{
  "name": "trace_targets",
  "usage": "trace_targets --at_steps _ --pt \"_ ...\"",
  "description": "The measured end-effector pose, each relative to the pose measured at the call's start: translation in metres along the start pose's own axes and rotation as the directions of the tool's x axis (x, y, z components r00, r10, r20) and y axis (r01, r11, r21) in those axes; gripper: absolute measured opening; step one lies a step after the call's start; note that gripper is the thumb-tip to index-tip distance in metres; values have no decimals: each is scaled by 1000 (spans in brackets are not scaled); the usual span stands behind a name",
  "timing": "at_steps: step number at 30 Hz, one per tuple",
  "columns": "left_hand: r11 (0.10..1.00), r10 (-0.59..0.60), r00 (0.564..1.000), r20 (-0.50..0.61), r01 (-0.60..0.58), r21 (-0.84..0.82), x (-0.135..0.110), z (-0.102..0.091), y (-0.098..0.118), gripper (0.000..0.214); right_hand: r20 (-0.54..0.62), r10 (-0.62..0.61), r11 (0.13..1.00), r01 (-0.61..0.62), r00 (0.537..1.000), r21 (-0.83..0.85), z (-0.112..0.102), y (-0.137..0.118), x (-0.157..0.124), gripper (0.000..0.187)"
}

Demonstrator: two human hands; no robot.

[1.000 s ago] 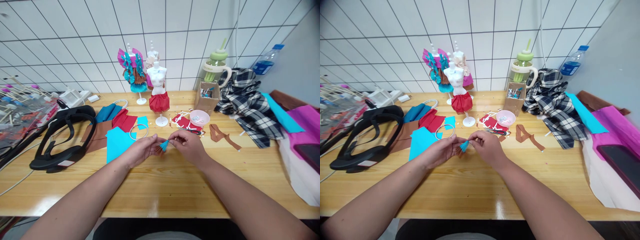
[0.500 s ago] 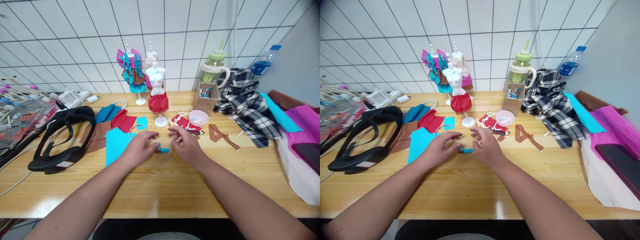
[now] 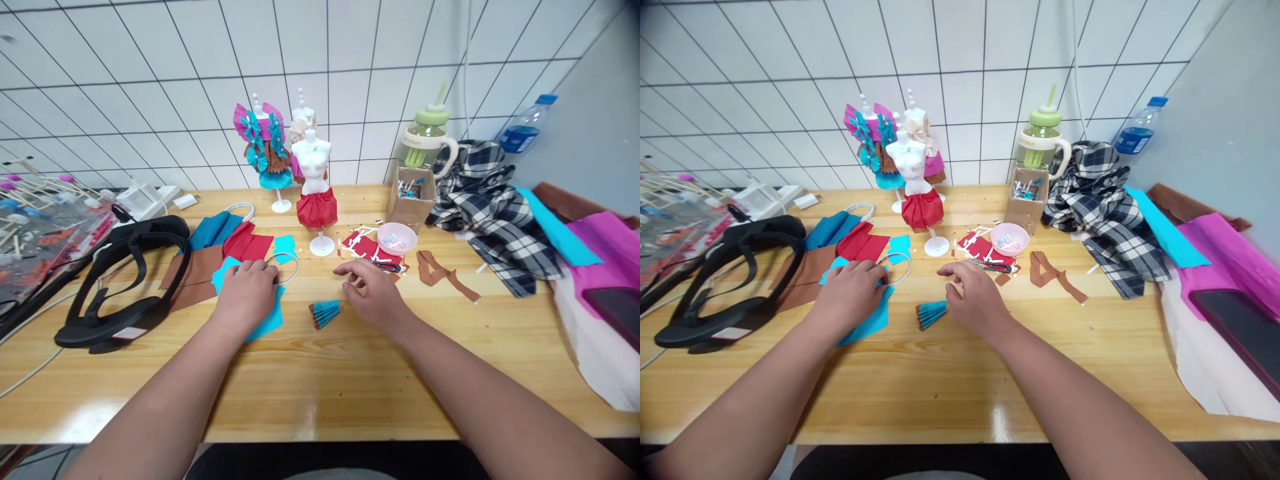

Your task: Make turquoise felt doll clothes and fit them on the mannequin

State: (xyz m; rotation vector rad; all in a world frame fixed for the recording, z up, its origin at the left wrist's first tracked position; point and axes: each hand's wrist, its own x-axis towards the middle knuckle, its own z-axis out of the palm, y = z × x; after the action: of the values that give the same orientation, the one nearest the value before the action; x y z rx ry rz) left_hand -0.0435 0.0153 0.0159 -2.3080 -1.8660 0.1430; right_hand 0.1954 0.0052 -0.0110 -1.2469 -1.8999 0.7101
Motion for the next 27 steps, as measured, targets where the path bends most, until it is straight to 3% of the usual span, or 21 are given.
trace_targets --at_steps 4,11,18,23,27 --pt "998 27 999 -28 -29 -63 0 0 3 23 3 -9 1000 9 1000 8 0 0 0 29" --pt "977 26 993 115 -1 -212 4 8 2 20 -8 -20 999 20 1000 25 0 -2 -1 30" --pt "854 60 972 227 68 -516 10 5 5 36 3 -30 999 30 1000 18 -2 -6 -2 31" --pt "826 -7 990 138 84 -558 16 17 1 34 -7 -49 999 50 999 18 -2 -6 -3 31" --pt "807 18 1000 -16 -24 -590 17 22 -1 48 -18 -49 998 49 999 27 -2 -6 -3 31"
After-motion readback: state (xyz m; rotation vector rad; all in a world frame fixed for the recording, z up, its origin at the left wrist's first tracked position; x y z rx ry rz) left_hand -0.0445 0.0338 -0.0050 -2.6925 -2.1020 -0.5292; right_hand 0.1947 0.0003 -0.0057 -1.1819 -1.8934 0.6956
